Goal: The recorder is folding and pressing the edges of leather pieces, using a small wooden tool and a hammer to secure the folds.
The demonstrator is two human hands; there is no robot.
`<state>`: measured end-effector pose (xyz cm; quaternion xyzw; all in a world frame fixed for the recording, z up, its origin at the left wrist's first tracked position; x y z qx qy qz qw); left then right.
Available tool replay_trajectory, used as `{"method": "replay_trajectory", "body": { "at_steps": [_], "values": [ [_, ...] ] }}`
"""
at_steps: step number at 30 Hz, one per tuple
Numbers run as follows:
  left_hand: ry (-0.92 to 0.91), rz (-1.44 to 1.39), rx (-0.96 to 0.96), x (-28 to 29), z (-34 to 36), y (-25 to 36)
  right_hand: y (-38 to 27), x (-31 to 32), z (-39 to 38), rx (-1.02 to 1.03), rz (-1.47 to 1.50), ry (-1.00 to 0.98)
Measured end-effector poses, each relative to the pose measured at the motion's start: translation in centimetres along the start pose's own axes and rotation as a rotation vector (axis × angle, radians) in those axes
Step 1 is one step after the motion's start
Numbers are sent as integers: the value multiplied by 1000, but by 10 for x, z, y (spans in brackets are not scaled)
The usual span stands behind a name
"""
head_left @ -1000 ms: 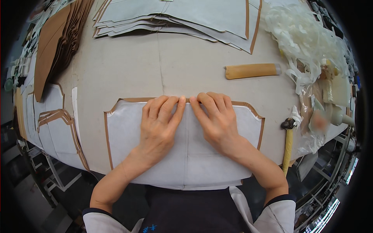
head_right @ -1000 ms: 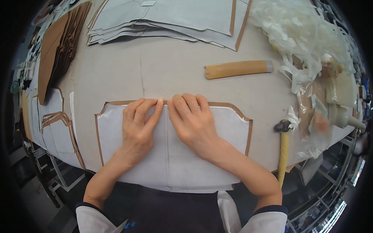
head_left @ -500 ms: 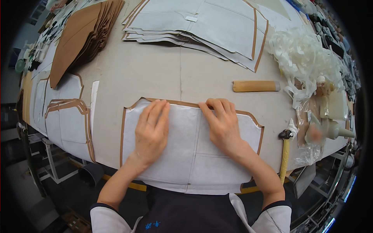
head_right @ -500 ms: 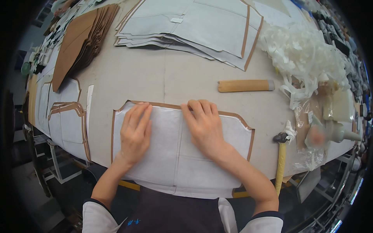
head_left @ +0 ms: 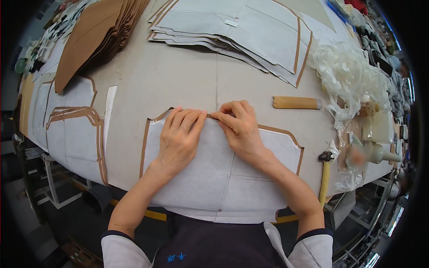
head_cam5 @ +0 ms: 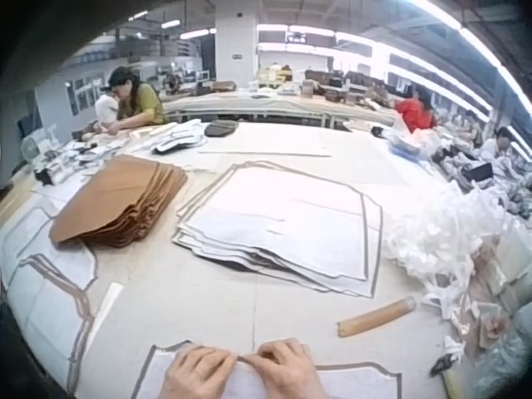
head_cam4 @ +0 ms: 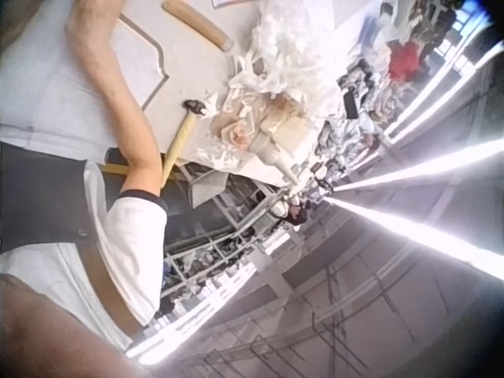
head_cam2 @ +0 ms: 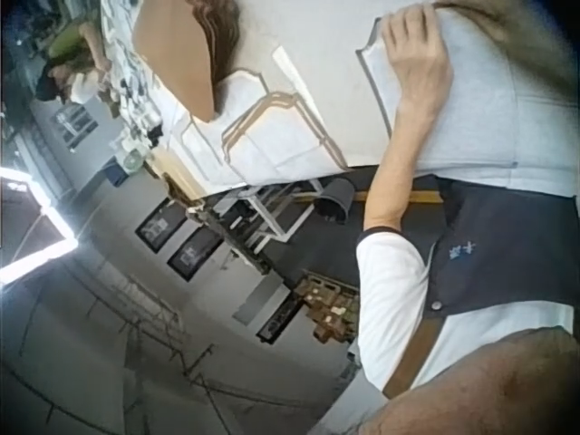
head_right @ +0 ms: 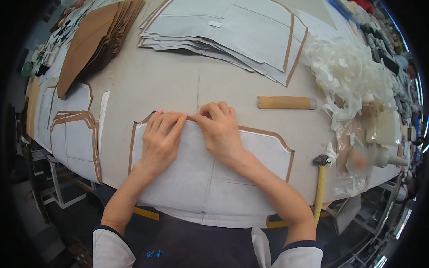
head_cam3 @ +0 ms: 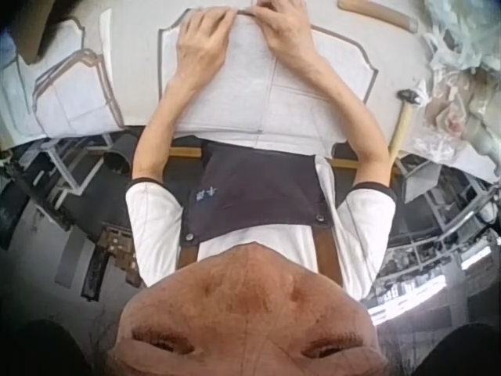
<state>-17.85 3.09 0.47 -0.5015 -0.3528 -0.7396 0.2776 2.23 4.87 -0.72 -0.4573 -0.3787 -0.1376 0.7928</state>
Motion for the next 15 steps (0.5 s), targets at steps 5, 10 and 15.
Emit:
{"method": "replay_trajectory", "body": {
  "at_steps": [5, 10, 15],
  "values": [
    [-19, 68, -16, -2, 0, -1, 1, 4, -1, 35, -51, -47],
    [-64, 116, -33, 2, 2, 3, 1, 10, -2, 176, -239, -86],
    [-60, 110, -72, 6, -1, 0, -17, 28, -11, 184, -376, -158]
  ]
}}
Point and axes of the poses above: each hand's wrist, its own z-axis towards the middle knuckle, its own x-axis out of the back of the hand, y = z × x, the point moved 1 cm from there along z, towards the middle knuckle, and after that the axes turned 12 degrees about -y, right-handed, at the moved point
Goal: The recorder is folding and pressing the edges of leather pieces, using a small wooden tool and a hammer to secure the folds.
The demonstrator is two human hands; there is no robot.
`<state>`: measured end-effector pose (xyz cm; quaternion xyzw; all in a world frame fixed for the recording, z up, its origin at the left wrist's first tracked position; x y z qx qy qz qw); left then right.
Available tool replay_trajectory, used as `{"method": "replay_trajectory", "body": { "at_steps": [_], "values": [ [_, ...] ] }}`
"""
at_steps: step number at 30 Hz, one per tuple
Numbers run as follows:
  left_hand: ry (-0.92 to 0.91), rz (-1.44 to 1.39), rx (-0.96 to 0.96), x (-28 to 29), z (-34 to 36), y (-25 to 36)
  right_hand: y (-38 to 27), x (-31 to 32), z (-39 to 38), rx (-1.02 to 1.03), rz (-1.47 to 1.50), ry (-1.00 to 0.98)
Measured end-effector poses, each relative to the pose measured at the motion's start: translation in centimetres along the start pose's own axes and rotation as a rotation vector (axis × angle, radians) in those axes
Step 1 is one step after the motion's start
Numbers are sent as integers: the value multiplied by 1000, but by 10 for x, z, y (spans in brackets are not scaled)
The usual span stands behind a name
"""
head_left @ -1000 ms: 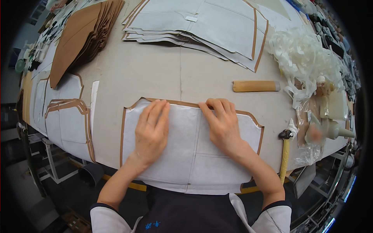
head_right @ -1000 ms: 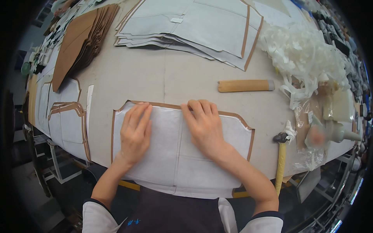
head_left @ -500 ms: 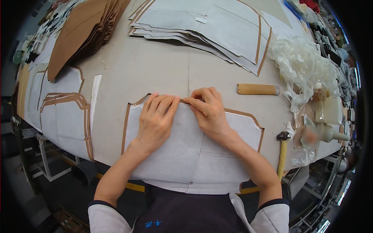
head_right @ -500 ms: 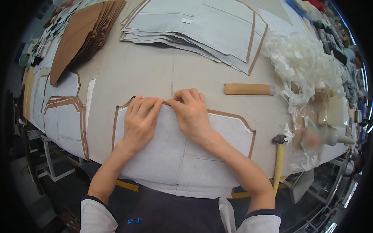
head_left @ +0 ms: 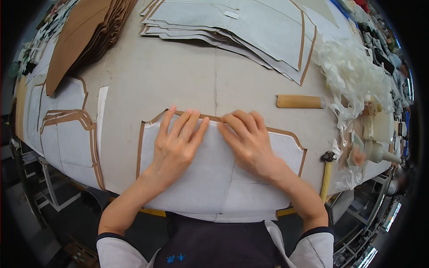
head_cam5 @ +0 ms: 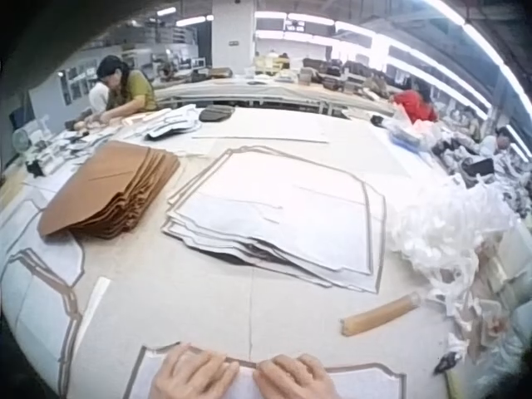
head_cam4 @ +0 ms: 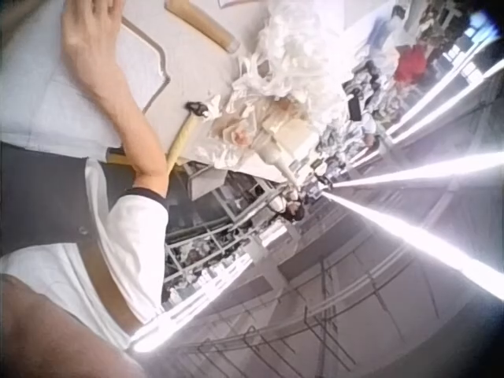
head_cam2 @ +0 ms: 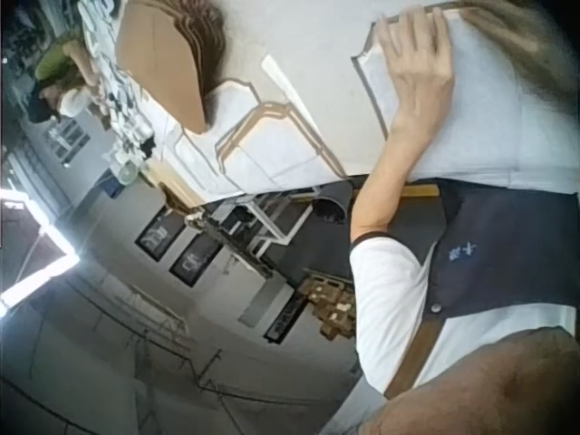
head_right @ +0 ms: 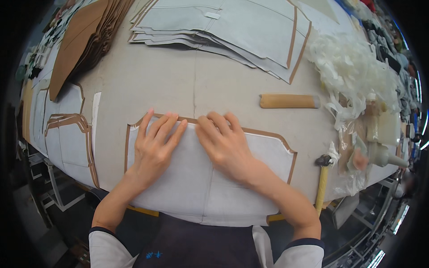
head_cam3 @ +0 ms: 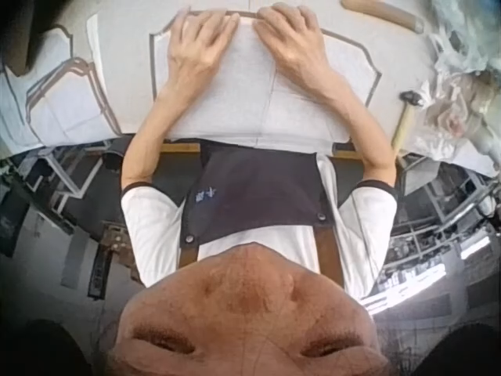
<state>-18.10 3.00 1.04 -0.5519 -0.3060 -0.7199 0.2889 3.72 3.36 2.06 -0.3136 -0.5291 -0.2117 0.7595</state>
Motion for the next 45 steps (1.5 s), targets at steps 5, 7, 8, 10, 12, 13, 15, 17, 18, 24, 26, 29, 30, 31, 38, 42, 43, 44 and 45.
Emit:
{"method": "replay_trajectory", "body": {
  "at_steps": [5, 7, 8, 10, 12, 13, 15, 17, 18, 24, 26, 29, 30, 31, 38, 42, 43, 44, 45],
  "values": [
    [-20, -104, -11, 3, -3, -6, 0, 5, -32, -128, 41, 110],
    [6, -147, 5, -1, -2, -7, 4, 4, -36, -155, 59, 106],
    [3, -147, 5, 0, 1, -6, 6, 2, -36, -153, 53, 94],
    [-25, -94, 17, 5, 8, -1, 8, 1, -39, -156, 46, 76],
    [-34, -98, -9, -2, 8, 3, 8, 0, -39, -155, 50, 69],
    [-42, -98, -35, -4, 7, 6, 8, 0, -37, -156, 52, 70],
    [-41, -97, -52, -6, 5, 11, 8, 0, -31, -144, 66, 49],
    [-40, -99, -67, -7, 7, 15, 9, -3, -30, -138, 51, 39],
    [-39, -140, -48, -6, 10, 18, 10, -4, -30, -132, 32, 34],
    [-31, -198, -53, -11, 25, 31, 1, -6, -29, -71, -221, 61],
    [-10, -171, -54, -14, 24, 33, -2, -7, -31, -73, -240, 54],
    [-9, -117, -80, -15, 25, 34, -2, -4, -36, -109, -223, 15],
    [-8, -103, -69, -16, 24, 37, -1, -2, -42, -141, -209, 17],
    [-7, -90, -59, -16, 24, 40, -1, 1, -49, -173, -194, 18],
    [20, -3, -48, -12, 21, 50, 8, 52, -131, -465, -219, -40],
    [-18, -153, -91, -3, 3, 56, 18, 78, -172, -702, -95, 27],
    [-12, -207, -110, -1, -1, 56, 24, 85, -173, -688, -93, 30],
    [-10, -192, -95, 0, -6, 53, 32, 88, -173, -664, -155, 51],
    [12, -197, -46, 1, -11, 47, 40, 89, -169, -637, -215, 74]
  ]
}}
Point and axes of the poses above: each hand's wrist, its own z-axis towards the middle knuckle, its own x-axis out of the back of the hand, y = z × x, the point moved 1 cm from there along z, towards the middle knuckle, and after that the axes turned 12 degrees about -y, right-handed, at the moved point
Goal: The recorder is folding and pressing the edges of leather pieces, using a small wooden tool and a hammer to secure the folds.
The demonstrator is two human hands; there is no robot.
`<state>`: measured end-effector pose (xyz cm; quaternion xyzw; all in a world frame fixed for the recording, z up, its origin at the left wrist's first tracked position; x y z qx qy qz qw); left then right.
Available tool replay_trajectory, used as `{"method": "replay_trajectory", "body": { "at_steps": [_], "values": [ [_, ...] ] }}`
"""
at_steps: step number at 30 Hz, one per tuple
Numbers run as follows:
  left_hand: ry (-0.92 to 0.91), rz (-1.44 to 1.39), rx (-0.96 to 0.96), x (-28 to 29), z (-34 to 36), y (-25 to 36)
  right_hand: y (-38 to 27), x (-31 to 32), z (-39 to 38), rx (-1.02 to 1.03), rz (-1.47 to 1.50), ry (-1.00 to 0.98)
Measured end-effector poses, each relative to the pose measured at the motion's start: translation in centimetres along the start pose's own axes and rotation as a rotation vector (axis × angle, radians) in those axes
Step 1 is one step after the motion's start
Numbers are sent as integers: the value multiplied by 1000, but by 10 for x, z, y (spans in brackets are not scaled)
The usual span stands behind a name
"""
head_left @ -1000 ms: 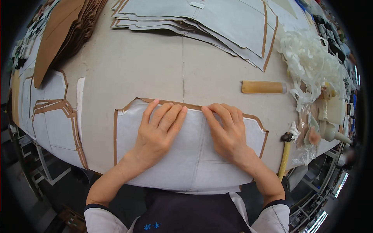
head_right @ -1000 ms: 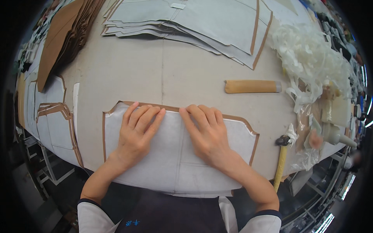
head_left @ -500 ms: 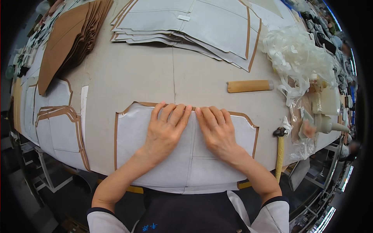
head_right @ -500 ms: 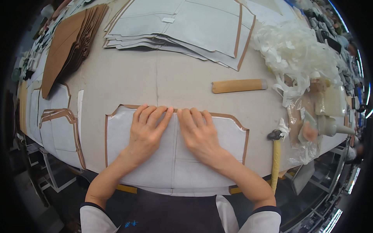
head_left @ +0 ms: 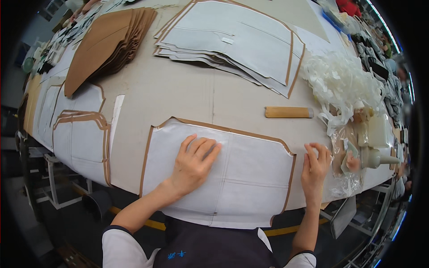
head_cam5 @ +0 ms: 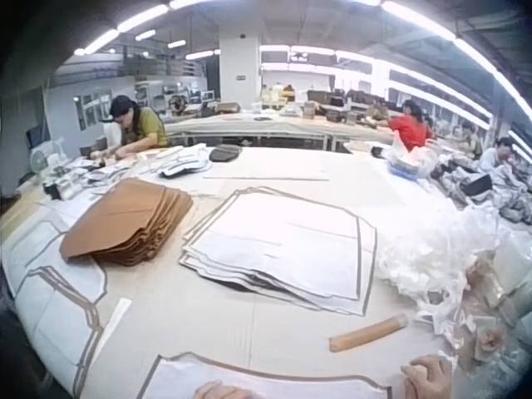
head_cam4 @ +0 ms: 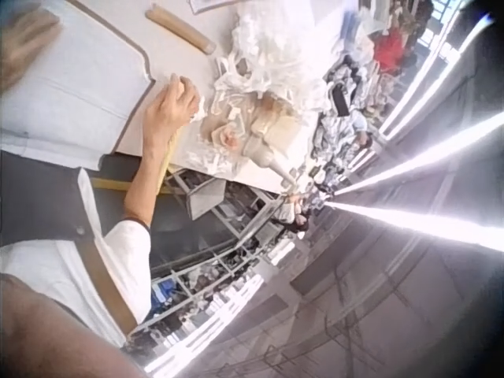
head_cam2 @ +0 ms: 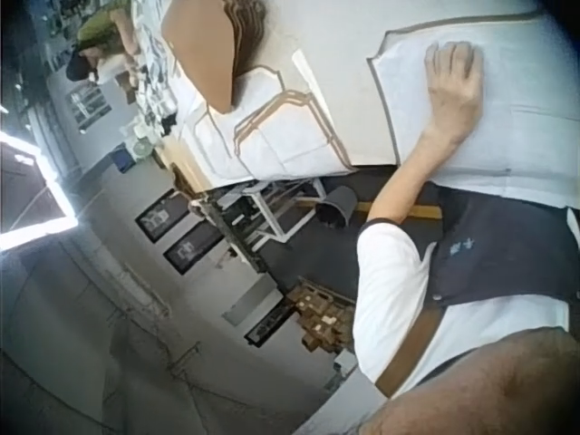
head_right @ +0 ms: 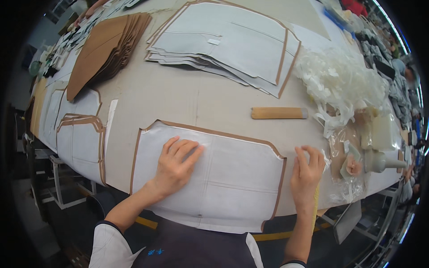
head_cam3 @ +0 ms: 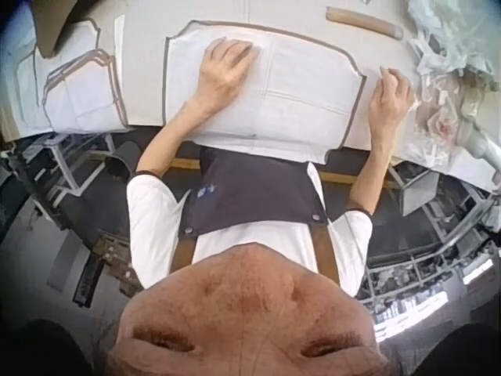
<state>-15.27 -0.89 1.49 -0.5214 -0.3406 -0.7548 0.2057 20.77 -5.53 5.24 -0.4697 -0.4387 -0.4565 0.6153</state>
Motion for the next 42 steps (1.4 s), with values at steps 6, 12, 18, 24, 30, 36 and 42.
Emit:
{"method": "replay_trajectory", "body": {
  "at_steps": [6, 12, 18, 24, 30, 36, 42],
  "values": [
    [97, 67, 235, 20, -31, -36, 28, -19, 105, 339, 189, -203],
    [77, 93, 290, 17, -41, -43, 5, -35, 154, 438, 304, -337],
    [54, 119, 328, 12, -35, -43, -112, -36, 195, 693, 351, -509],
    [20, 93, 349, 10, -33, -42, -136, -56, 240, 992, 225, -681],
    [15, 56, 365, 12, -33, -41, -164, -59, 257, 1197, 147, -713],
    [-9, 33, 387, 11, -32, -42, -173, -68, 265, 1255, 196, -688],
    [-21, 22, 404, 12, -30, -42, -179, -73, 274, 1341, 176, -663]
  ]
}}
Point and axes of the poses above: each hand's wrist, its own z-axis towards the middle knuckle, its own x-axis out of the back of the hand, y = z × x, the point moved 1 cm from there along z, towards the middle knuckle, and after that the axes turned 12 degrees about -y, right-handed, at the moved point
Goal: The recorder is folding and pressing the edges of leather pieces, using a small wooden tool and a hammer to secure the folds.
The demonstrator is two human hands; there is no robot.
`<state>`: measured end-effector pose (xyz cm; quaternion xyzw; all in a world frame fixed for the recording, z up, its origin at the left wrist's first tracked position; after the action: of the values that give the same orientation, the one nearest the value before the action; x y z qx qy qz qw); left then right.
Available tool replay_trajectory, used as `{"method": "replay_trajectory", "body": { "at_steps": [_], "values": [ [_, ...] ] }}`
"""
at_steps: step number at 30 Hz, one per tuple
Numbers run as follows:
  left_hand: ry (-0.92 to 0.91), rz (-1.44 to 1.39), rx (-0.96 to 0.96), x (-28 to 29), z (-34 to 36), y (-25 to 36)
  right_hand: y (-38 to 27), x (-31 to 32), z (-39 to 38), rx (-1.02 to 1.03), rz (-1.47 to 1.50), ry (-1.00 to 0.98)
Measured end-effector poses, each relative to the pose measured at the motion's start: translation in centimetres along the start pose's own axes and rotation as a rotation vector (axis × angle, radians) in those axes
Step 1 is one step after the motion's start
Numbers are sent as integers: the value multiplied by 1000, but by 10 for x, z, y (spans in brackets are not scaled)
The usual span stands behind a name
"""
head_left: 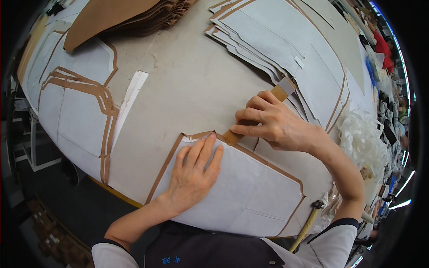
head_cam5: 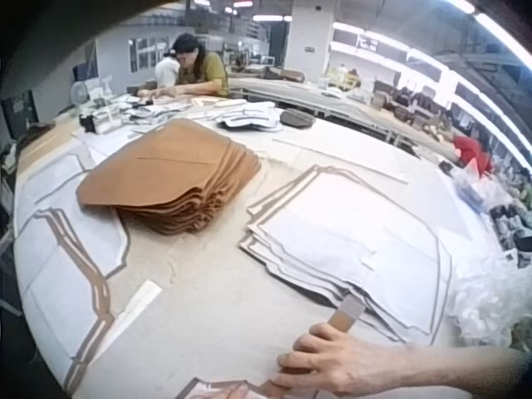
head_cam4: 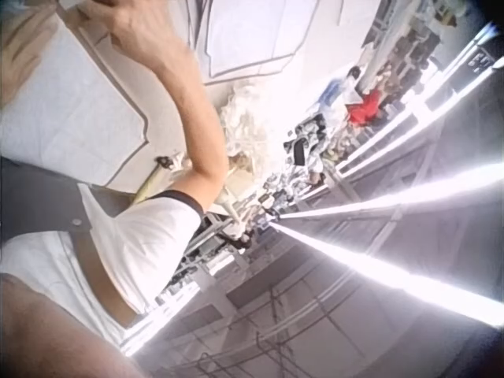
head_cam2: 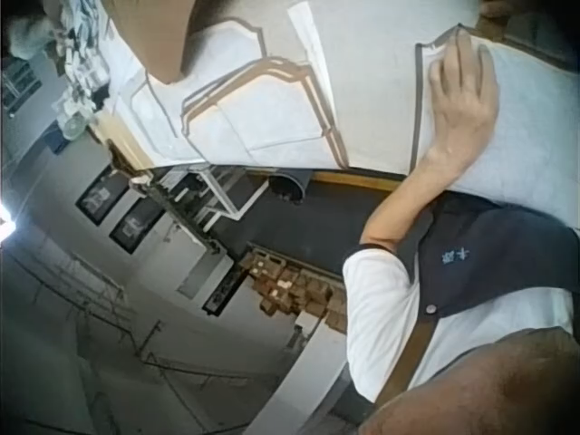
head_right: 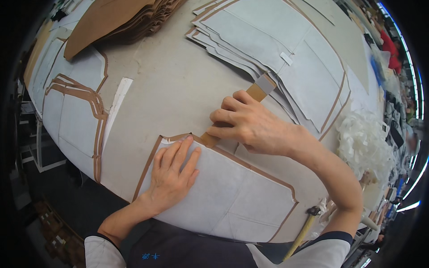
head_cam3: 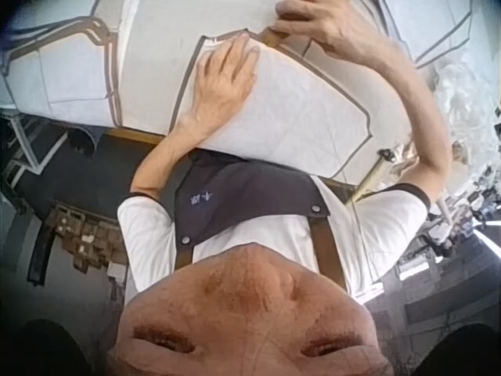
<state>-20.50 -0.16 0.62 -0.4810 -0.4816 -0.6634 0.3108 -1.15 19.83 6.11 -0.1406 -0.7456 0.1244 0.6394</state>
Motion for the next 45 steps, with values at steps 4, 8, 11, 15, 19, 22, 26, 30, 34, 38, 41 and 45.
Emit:
{"method": "replay_trajectory", "body": {
  "at_steps": [4, 8, 11, 15, 19, 22, 26, 30, 34, 38, 41, 45],
  "values": [
    [-21, 17, 20, 1, -1, 1, 3, 8, 9, 27, -34, -38],
    [-46, 15, 20, 0, 0, 2, 7, 11, 16, 59, -50, -48],
    [-43, 38, 31, 2, -2, 0, 11, 16, 27, 101, -95, -65],
    [-45, 25, 41, 3, -2, 0, 14, 17, 36, 126, -113, -43],
    [-51, 23, 55, 3, -2, 0, 16, 23, 45, 155, -119, -80],
    [-35, 27, 53, 1, -4, 0, 19, 26, 52, 178, -96, -120],
    [-13, 36, 46, 1, -3, 0, 22, 31, 62, 222, -93, -198],
    [2, 35, 47, 1, -3, 0, 23, 31, 74, 249, -175, -191],
    [50, 35, 40, 0, -3, -1, 23, 32, 85, 307, -152, -161],
    [68, 37, 38, 1, -3, -1, 21, 31, 93, 353, -131, -106],
    [96, 24, 31, -2, -3, 0, 19, 35, 98, 345, -168, -192],
    [115, 28, 21, -2, -2, 1, 14, 32, 107, 363, -161, -154]
  ]
}}
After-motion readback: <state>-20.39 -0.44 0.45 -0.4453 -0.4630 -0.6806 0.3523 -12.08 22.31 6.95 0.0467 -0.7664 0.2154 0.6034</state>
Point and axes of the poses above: each hand's wrist, its own z-axis towards the middle knuckle, its own x-axis out of the back of the hand, y = z × x, the point moved 1 cm from there along z, towards the middle knuckle, and after that the axes turned 12 degrees about -y, right-handed, at the moved point
